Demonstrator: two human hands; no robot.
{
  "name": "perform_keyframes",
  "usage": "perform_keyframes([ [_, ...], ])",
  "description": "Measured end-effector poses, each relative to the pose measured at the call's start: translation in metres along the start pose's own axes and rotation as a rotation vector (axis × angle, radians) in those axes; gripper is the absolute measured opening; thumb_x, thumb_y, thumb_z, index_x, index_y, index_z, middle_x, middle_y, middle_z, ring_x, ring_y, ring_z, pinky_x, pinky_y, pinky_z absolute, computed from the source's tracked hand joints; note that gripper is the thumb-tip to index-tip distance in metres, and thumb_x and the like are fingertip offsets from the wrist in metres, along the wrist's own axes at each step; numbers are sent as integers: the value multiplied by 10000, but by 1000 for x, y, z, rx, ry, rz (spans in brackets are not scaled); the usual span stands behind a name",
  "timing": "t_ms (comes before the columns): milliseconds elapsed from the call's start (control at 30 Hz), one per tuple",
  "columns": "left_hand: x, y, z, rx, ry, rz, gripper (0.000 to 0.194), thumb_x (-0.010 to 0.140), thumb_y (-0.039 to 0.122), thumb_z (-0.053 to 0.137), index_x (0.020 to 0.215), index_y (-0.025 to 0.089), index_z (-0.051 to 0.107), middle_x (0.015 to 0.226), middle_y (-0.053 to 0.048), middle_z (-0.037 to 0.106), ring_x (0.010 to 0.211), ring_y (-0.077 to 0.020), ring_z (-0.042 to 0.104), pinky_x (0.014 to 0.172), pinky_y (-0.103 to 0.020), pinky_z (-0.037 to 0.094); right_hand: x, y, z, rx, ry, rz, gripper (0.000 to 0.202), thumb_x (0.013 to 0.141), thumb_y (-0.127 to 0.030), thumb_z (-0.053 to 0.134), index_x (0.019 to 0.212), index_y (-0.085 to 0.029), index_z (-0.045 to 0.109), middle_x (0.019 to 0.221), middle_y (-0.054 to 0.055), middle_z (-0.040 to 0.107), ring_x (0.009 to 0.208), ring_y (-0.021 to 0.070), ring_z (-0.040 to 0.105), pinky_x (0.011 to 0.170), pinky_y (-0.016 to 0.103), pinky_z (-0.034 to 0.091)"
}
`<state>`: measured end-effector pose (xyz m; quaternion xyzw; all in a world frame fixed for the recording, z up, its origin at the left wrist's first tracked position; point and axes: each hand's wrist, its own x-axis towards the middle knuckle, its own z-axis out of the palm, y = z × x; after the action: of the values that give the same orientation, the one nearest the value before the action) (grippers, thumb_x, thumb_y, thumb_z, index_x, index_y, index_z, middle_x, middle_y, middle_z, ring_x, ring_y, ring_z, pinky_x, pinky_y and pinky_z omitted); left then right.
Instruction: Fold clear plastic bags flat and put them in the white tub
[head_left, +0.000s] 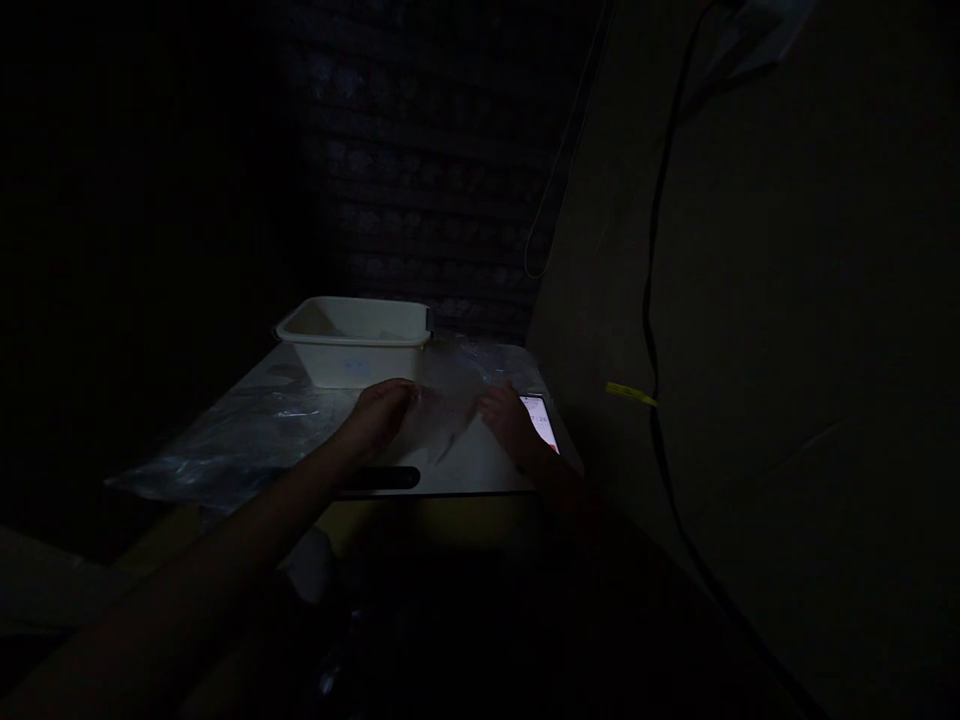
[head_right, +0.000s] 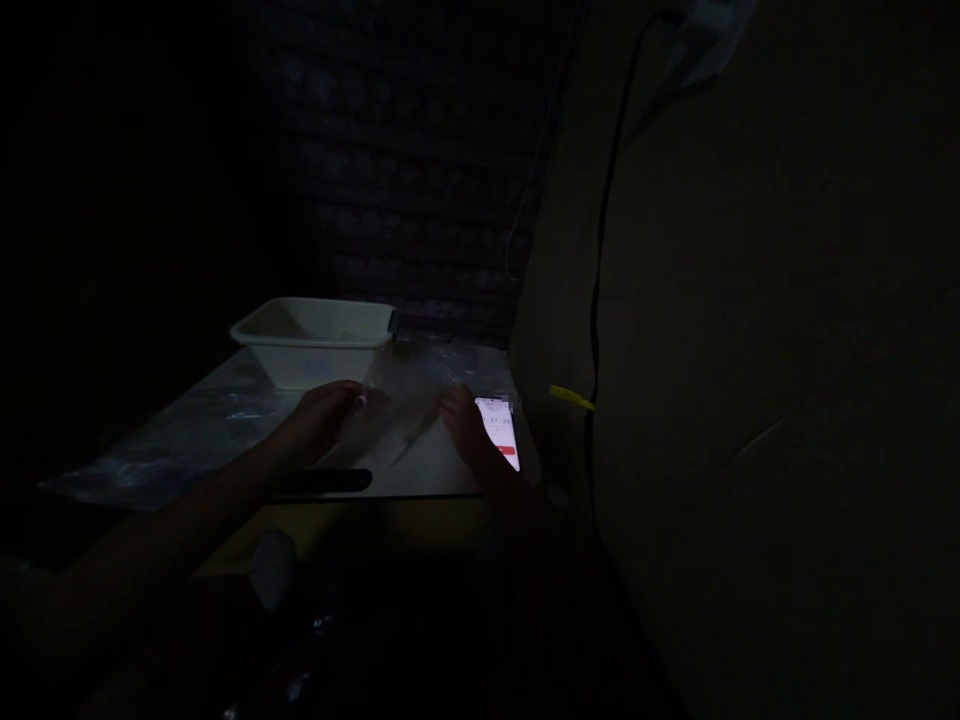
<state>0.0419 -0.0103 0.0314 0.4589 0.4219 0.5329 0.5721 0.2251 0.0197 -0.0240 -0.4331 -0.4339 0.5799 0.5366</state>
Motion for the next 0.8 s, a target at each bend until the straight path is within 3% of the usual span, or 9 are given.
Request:
perform_keyframes([
  [133,3,-1,-8,-267,-31,-188,157,581,138,427,626,92,570,566,-34,586,522,-102,533,525,-182,427,-17,-3,21,389,-278,271,474,727,-519,209,800,-156,505,785,64,584,783,164,543,714,346,418],
  [233,2,-5,-14,-345,-85,-372,212,644,196,389,636,87,571,538,-55,583,446,-107,516,442,-201,431,-25,-2,33,487,-255,338,317,756,-394,298,806,-161,509,708,19,598,680,119,559,662,273,431],
  [333,0,-9,-17,-247,-106,-493,196,675,232,423,661,99,567,534,-50,589,402,-104,502,354,-191,399,-25,2,33,416,-175,338,134,742,-195,376,739,-169,507,658,-13,591,619,78,550,626,213,422],
  [500,-1,-19,-18,-35,-60,-474,87,632,92,480,671,109,556,586,-27,607,470,-90,543,406,-156,421,-23,5,21,230,-140,361,96,702,-128,436,681,-156,525,640,-2,579,582,80,531,562,206,401],
  [600,0,-23,-21,-46,-68,-465,101,637,71,455,656,105,548,582,-32,604,522,-101,566,499,-173,457,-22,4,14,175,-163,356,80,681,-128,466,679,-142,544,657,11,582,580,77,521,553,209,387],
  [800,0,-27,-26,-171,-199,-522,127,685,131,429,708,96,550,635,-54,618,595,-120,583,600,-207,469,-21,7,5,109,-261,311,90,596,-146,555,686,-142,565,639,11,572,580,89,518,523,220,359],
])
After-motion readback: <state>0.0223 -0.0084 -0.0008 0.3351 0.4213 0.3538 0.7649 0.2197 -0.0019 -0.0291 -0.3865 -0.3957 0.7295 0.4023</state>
